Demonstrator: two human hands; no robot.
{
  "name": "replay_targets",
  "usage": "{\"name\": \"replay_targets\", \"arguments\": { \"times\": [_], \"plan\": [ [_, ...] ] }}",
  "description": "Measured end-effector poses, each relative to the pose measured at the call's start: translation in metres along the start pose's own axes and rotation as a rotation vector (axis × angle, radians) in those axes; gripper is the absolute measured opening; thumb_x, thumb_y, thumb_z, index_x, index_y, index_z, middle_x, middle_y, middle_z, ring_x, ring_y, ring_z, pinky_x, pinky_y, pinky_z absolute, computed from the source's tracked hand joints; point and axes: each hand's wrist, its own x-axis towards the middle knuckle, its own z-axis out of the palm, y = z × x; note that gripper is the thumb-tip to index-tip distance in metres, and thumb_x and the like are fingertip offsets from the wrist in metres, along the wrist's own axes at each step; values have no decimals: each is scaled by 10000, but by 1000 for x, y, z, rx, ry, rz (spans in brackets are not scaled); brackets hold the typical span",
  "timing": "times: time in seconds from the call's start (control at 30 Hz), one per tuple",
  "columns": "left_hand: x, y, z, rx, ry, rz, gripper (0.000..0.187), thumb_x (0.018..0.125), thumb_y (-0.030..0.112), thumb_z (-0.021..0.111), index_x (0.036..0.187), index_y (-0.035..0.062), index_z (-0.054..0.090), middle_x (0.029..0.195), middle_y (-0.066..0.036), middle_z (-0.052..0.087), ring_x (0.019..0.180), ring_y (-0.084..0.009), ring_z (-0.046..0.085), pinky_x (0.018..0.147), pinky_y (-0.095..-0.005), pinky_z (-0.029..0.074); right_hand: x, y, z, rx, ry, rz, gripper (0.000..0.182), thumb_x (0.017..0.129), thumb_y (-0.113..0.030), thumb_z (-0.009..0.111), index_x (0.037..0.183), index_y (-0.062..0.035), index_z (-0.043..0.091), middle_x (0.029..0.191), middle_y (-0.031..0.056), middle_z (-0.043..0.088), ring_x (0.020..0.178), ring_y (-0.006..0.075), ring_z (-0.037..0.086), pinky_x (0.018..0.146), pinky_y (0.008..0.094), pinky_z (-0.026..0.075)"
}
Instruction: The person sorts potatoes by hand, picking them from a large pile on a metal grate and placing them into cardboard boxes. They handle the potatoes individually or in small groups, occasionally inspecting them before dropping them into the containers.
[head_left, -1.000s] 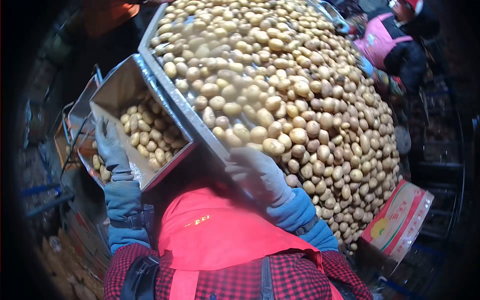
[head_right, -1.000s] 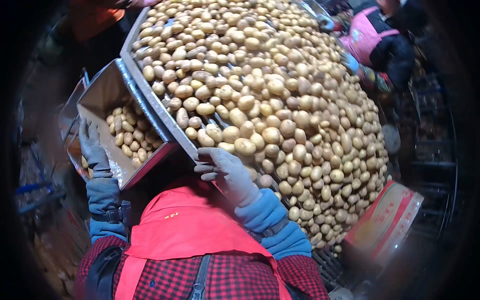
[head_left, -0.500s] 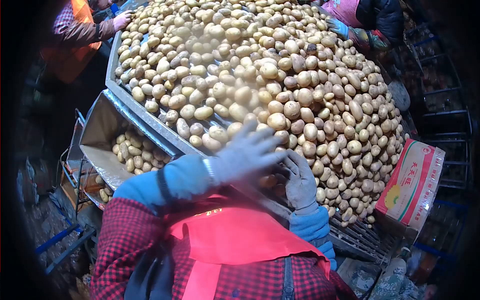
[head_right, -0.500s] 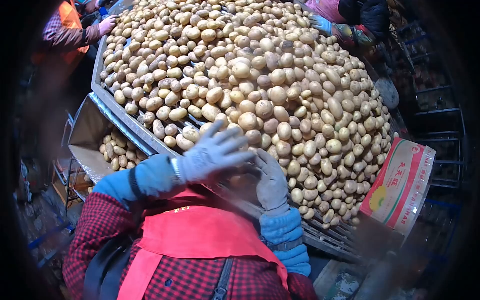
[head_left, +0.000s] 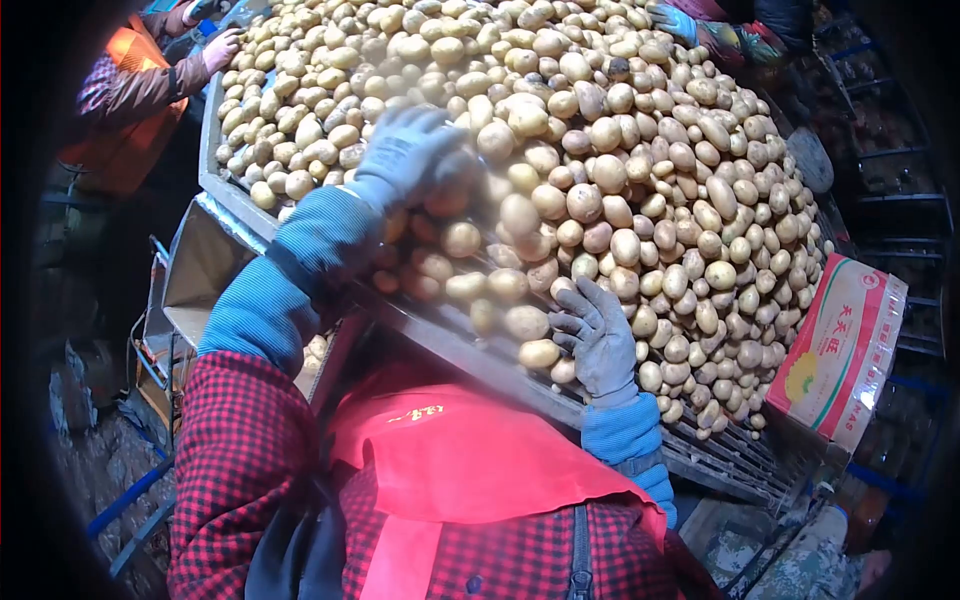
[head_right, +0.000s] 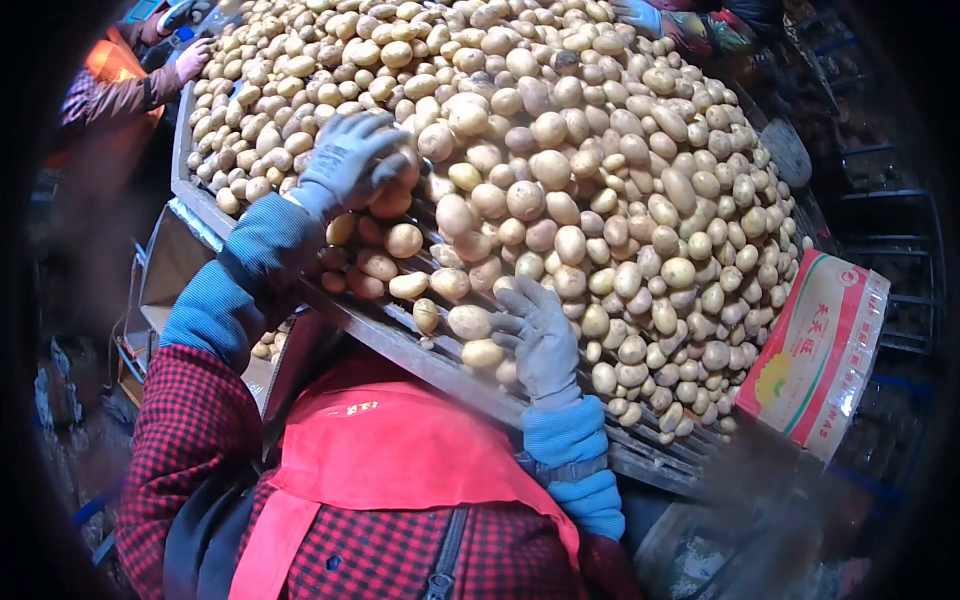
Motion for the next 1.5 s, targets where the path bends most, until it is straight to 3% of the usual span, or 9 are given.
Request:
{"name": "replay_targets", "arguments": {
  "times": [0.13,0.27,0.57,0.9,1.03,1.2,1.27,1.33,1.5],
  "plan": [
    [-12,-20,-31,188,-107,-306,407,927,378,643,1262,148,674,1317,-125,612,1248,-323,532,1080,-489,386,1,-4,12,-137,100,7,553,1099,-395,374,1509,-24,391,1292,176,622,897,227,697,677,274,579],
    [-33,-2,-43,-15,142,24,455,789,200,766,1226,146,654,1227,-92,648,1145,-314,599,1015,-498,445,2,-4,10,-89,85,19,563,1102,-414,358,1505,-22,396,1255,178,643,872,219,702,656,264,580],
    [18,66,-28,258,-714,95,405,811,220,729,1202,200,628,1122,-62,641,1040,-281,650,849,-429,487,9,-5,10,-112,59,42,538,1089,-389,383,1498,-41,420,1250,180,653,864,219,713,631,273,600],
    [-18,75,-22,155,-616,-24,459,743,224,775,1183,158,662,1129,-97,629,1074,-296,622,835,-450,526,8,-3,6,-102,27,39,563,1100,-452,338,1495,-65,440,1279,159,657,875,198,721,628,261,597],
    [-40,53,-27,-395,-310,-101,554,763,235,799,1294,175,653,1122,-113,643,1077,-300,626,926,-415,511,10,-6,6,-84,20,49,537,1101,-428,348,1487,-73,462,1278,164,657,876,205,724,626,264,599],
    [-89,63,-41,-1940,34,-783,440,1031,295,558,1393,46,559,1129,-74,661,1032,-175,635,903,-325,537,10,-9,6,-106,-4,63,512,1114,-400,319,1493,-86,459,1275,164,657,874,202,715,617,261,588],
    [-108,77,-48,-1638,126,-758,444,1056,380,510,1322,33,586,1048,-82,676,888,-160,656,758,-293,560,11,-10,7,-162,9,66,511,1113,-405,331,1495,-91,458,1250,138,669,863,195,710,606,264,577],
    [-105,81,-50,-2146,391,-1217,551,1059,532,458,1272,47,608,908,-96,694,689,-173,639,549,-266,504,14,-11,2,-148,-3,80,509,1110,-409,341,1491,-95,466,1221,114,683,867,193,710,605,263,574],
    [-126,78,-65,-2082,408,-1012,687,1005,602,513,1431,63,514,1126,-136,703,755,-141,655,564,-218,494,13,-13,4,-165,-4,92,541,1096,-472,365,1474,-106,493,1211,104,697,862,211,716,642,302,573]
  ]
}}
